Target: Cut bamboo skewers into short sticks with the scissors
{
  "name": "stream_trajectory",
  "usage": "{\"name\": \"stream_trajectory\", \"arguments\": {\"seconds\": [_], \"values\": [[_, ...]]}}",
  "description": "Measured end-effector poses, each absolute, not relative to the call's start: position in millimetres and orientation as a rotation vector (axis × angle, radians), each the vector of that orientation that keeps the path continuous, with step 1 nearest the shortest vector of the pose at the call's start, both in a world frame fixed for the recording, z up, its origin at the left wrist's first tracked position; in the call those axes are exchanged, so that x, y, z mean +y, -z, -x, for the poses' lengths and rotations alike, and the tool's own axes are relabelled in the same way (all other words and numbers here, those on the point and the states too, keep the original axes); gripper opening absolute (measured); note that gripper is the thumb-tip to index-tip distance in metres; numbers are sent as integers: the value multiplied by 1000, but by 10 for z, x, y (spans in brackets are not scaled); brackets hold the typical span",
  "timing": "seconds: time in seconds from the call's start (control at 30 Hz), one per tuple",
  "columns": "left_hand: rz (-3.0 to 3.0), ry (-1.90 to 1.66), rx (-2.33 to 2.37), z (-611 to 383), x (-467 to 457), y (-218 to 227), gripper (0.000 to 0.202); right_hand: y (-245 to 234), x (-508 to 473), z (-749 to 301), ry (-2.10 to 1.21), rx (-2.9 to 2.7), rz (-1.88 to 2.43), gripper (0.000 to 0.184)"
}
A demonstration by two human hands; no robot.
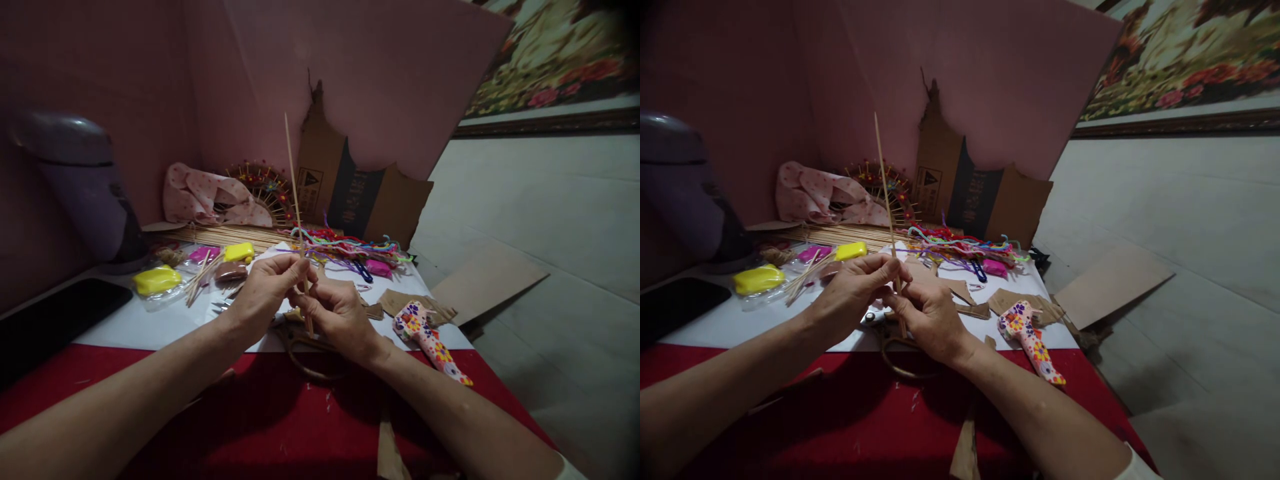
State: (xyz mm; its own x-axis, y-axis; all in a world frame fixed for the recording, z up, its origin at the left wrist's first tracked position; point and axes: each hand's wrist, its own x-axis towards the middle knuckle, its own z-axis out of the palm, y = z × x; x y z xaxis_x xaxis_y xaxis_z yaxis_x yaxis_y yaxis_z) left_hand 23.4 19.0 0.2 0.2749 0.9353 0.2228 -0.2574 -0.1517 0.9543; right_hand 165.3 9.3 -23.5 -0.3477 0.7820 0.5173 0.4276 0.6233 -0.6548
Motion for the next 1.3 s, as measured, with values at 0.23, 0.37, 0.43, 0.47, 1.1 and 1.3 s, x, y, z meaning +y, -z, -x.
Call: {"name": "stream_trajectory", "arguments": {"seconds": [0.23, 0.37, 0.43, 0.47, 1.1, 1.3], "values": [[-1312, -1226, 738, -233, 192, -10, 32, 195, 59, -1646, -389, -2038, 944, 36], [-1329, -1223, 729, -228, 204, 13, 32, 195, 52, -1649, -367, -2069, 988, 34], [-1336, -1222, 732, -227, 209, 21, 31, 199, 56, -1652, -367, -2086, 991, 33], [-1338, -1221, 737, -227, 210, 22, 31, 200, 58, -1655, -366, -2092, 990, 33], [-1430, -1217, 820, -244, 171, 5, 31, 197, 46, -1655, -480, -2250, 1001, 14], [-1428, -1227, 826, -245, 175, -11, 30, 184, 41, -1651, -446, -2249, 1009, 16]]}}
